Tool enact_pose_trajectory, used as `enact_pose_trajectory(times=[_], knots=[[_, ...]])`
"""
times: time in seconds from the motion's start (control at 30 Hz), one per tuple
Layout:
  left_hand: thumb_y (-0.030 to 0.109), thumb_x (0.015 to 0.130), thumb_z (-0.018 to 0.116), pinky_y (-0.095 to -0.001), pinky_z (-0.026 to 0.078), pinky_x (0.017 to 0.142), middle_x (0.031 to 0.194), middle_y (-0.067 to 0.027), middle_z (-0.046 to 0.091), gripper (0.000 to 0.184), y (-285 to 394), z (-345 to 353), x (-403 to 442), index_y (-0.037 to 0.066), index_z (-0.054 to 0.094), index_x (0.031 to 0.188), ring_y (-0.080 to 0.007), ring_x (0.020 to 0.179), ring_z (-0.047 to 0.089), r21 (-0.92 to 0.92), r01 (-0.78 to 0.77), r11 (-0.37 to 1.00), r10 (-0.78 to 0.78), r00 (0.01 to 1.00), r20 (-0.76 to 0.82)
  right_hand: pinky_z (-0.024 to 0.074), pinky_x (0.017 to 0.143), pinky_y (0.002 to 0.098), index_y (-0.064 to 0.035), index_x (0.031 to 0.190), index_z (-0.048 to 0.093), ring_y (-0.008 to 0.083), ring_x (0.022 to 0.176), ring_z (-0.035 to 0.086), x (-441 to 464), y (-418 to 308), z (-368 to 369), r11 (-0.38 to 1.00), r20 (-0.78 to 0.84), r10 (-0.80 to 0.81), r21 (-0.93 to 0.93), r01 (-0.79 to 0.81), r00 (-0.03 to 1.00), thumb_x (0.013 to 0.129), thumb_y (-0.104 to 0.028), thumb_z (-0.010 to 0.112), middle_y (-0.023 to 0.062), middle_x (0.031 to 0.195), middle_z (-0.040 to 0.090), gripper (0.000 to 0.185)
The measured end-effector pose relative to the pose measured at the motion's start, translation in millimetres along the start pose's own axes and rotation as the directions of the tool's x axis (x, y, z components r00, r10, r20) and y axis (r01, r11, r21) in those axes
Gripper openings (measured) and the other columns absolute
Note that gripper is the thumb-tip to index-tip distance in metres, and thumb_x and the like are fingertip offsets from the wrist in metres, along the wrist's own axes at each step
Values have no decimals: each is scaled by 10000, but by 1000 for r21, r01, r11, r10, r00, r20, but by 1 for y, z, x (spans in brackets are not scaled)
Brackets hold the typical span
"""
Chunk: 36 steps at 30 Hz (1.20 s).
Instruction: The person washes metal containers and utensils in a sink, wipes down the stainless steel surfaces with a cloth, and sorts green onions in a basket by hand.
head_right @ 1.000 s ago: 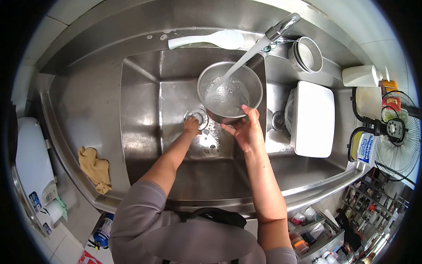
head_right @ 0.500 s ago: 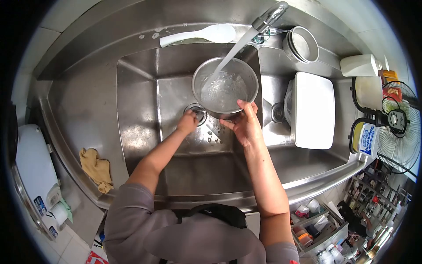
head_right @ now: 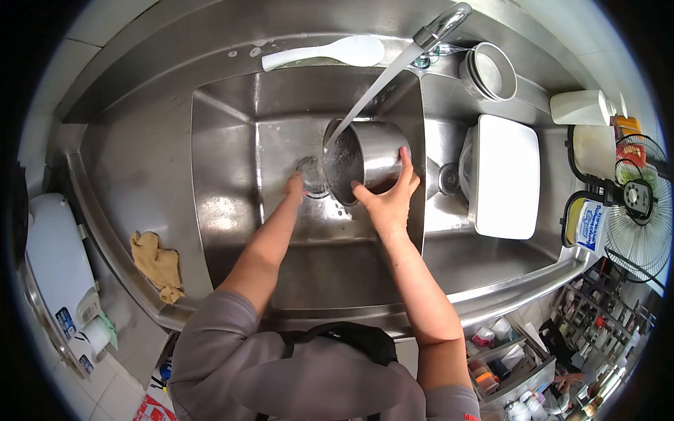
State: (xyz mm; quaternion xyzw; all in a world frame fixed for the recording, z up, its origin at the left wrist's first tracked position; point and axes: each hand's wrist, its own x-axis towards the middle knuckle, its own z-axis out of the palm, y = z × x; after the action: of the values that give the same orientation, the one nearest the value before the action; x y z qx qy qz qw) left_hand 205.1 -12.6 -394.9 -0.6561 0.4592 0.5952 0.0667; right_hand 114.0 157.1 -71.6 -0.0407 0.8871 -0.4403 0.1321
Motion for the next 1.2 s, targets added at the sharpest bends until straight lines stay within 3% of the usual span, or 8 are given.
enact_pose_trajectory(times=[0.23, 0.27, 0.5, 0.73, 0.87, 1.0, 1.1, 1.2], knots=[[379, 784, 550, -335, 460, 404, 794, -137, 609, 417, -10, 28, -15, -3, 582, 948, -242, 569, 604, -122, -326, 938, 327, 945, -7, 346, 926, 392, -169, 1324, 218, 324, 1097, 355, -9, -2, 4, 996, -24, 35, -86, -37, 999, 544, -212, 761, 185, 1189, 269, 951], [363, 761, 579, -355, 467, 513, 831, -128, 627, 370, -4, 25, -15, 35, 607, 932, -261, 670, 618, -105, -215, 971, 226, 968, 110, 348, 923, 392, -169, 1323, 221, 323, 1094, 357, -9, -1, 3, 995, -27, 53, -81, -55, 998, 545, -213, 760, 186, 1188, 269, 948], [242, 758, 529, -387, 438, 727, 856, -167, 625, 250, 31, 1, -59, 44, 628, 874, -320, 833, 590, 399, -467, 789, 416, 884, 213, 329, 931, 421, -173, 1316, 221, 376, 1131, 286, -14, -11, -5, 983, -33, -107, -150, 101, 994, 520, -205, 767, 232, 1204, 241, 966], [160, 733, 527, -393, 449, 772, 911, -186, 603, 256, 43, 8, -72, 74, 612, 959, -345, 857, 572, 586, -758, 286, 687, 588, 426, 351, 899, 462, -211, 1294, 320, 427, 1136, 267, -39, -41, -23, 876, 103, -419, -216, 431, 902, 424, -129, 794, 274, 1228, 228, 994], [212, 756, 556, -352, 422, 826, 1070, -122, 579, 397, 38, 26, -53, 75, 522, 1127, -261, 984, 549, 404, -914, 43, 863, 238, 445, 344, 914, 442, -213, 1273, 375, 404, 1150, 283, -42, -54, -33, 712, 179, -609, -308, 632, 773, 386, -81, 790, 249, 1261, 222, 988], [239, 770, 574, -371, 400, 851, 1131, -95, 545, 455, 97, -10, -138, 69, 472, 1180, -231, 1041, 515, -108, -509, 854, 488, 710, 507, 340, 917, 442, -215, 1282, 357, 411, 1143, 288, -38, -67, -45, 764, 61, -604, -238, 600, 794, 401, -109, 797, 259, 1241, 241, 991], [255, 803, 572, -418, 383, 847, 1150, -89, 522, 472, 93, -12, -114, 60, 426, 1207, -216, 1040, 501, -304, -237, 923, 365, 792, 490, 370, 879, 403, -151, 1300, 297, 335, 1062, 377, -23, -57, -42, 914, -89, -401, -113, 391, 912, 503, -224, 795, 214, 1150, 314, 943], [223, 829, 560, -431, 395, 820, 1087, -97, 551, 363, 81, -6, -100, 36, 465, 1126, -223, 972, 528, -573, -12, 820, 298, 863, 408, 356, 893, 379, -103, 1310, 253, 334, 1068, 367, -5, -44, -41, 951, 18, 105, 289, -106, 994, 537, -333, 781, 249, 1159, 291, 964]])
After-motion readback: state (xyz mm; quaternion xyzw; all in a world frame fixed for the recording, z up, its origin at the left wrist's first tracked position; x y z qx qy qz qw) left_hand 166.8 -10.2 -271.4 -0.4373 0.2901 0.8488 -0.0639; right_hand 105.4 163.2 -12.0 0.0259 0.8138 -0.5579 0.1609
